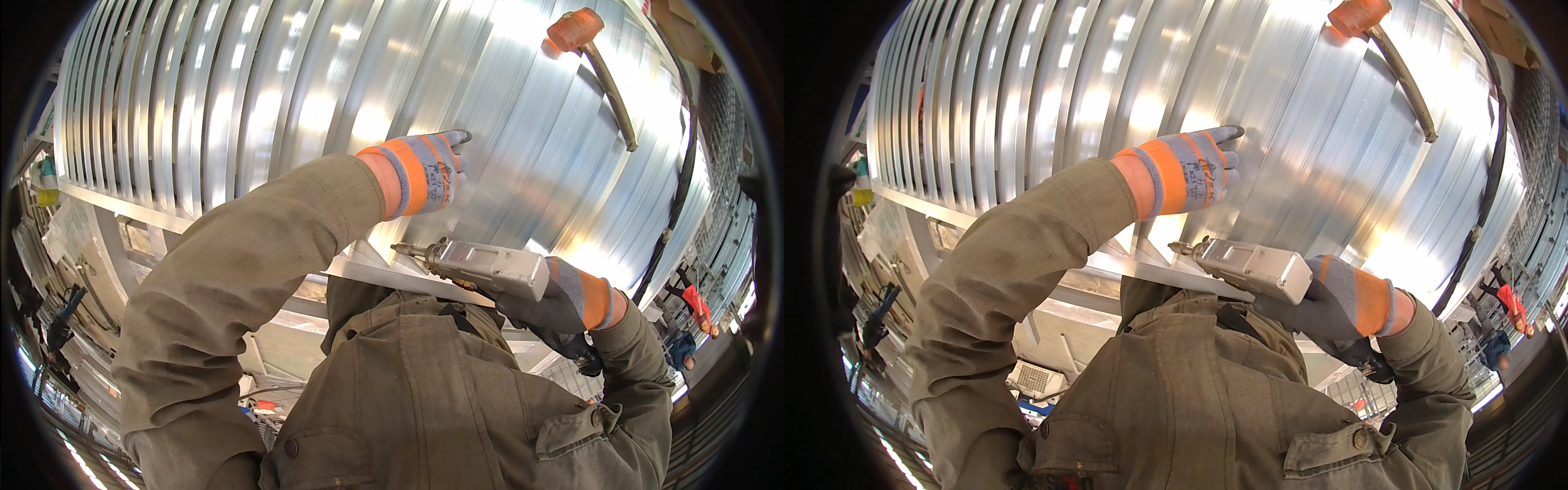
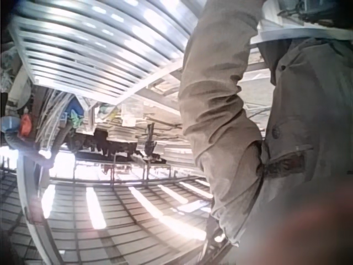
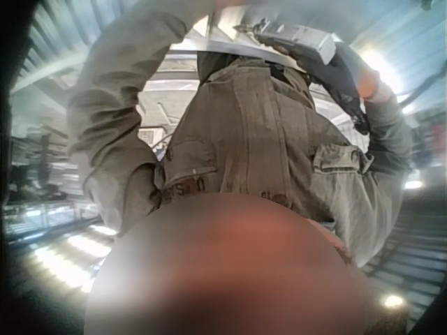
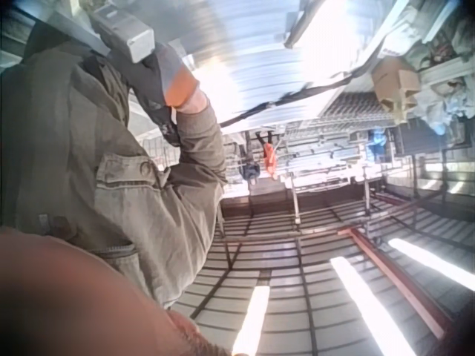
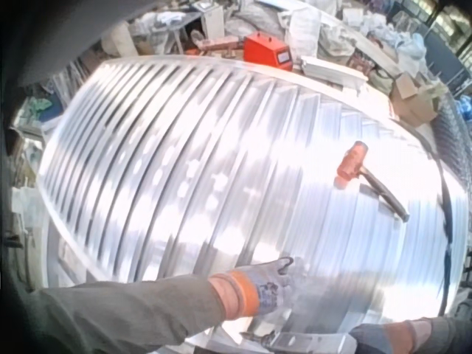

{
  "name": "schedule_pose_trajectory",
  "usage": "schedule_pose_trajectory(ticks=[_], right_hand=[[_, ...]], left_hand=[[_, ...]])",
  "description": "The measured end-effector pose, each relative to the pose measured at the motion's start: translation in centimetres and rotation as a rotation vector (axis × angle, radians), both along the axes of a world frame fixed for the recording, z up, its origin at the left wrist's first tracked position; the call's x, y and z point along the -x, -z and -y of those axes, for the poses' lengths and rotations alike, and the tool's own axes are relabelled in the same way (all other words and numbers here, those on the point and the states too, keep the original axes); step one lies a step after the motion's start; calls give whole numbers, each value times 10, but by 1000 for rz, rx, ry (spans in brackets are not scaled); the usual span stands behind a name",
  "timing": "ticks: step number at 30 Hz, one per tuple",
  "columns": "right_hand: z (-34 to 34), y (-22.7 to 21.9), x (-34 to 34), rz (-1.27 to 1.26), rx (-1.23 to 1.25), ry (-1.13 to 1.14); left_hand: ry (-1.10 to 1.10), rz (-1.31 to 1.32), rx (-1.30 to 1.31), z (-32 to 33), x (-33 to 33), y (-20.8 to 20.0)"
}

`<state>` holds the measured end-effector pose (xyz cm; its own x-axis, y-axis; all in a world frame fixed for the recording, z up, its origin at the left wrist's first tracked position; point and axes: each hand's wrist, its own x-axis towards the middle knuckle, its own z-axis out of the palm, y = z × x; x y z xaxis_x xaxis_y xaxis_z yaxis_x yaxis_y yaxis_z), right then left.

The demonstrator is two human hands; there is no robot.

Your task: The person welds a metal strip along the edge of a large curved metal panel using a handheld welding torch. They repeatedly tap the weld seam with a rubber mallet to flatten or adjust the joint. The person wears gloves and a jacket while working in a workshop.

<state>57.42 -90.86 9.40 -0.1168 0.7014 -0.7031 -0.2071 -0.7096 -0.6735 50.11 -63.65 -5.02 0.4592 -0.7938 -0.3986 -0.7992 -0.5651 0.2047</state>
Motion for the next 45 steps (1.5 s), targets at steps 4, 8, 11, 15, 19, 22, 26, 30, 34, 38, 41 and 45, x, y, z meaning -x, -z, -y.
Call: schedule_pose_trajectory(ticks=[4, 8, 11, 15, 19, 22, 26, 30, 34, 38, 41, 45], right_hand=[[2, -1, -5, -6, 14, -47], [5, 0, -5, -31, 62, -51], [8, 3, -4, -78, 27, -2], [11, 10, -1, -39, -33, -5], [11, 18, -1, 18, -132, -52], [7, 22, 1, 20, -132, -68], [-1, 22, 5, -49, -63, -7], [-10, 25, 6, -61, -12, -40], [-25, 30, 8, -38, -11, -125], [-41, 33, 11, -51, 41, -165], [-51, 35, 13, -59, 50, -178], [-60, 38, 15, -31, 41, -215]], left_hand=[[-178, -72, 146, 1, 6, 16], [-35, 39, 54, 4, 5, 21], [30, 68, 7, 4, 1, 16], [-9, -34, 38, 5, 0, 13], [-41, -29, 83, 5, 2, 19], [-59, -15, 90, 8, 3, 22], [-52, -37, 48, 10, 1, 19], [-31, -48, 54, 6, -1, 11], [-1, -86, 8, 8, -6, 3], [7, -109, 10, 8, -9, 0], [-11, -112, 19, 8, -9, -1], [-26, -132, 40, 8, -8, -1]])
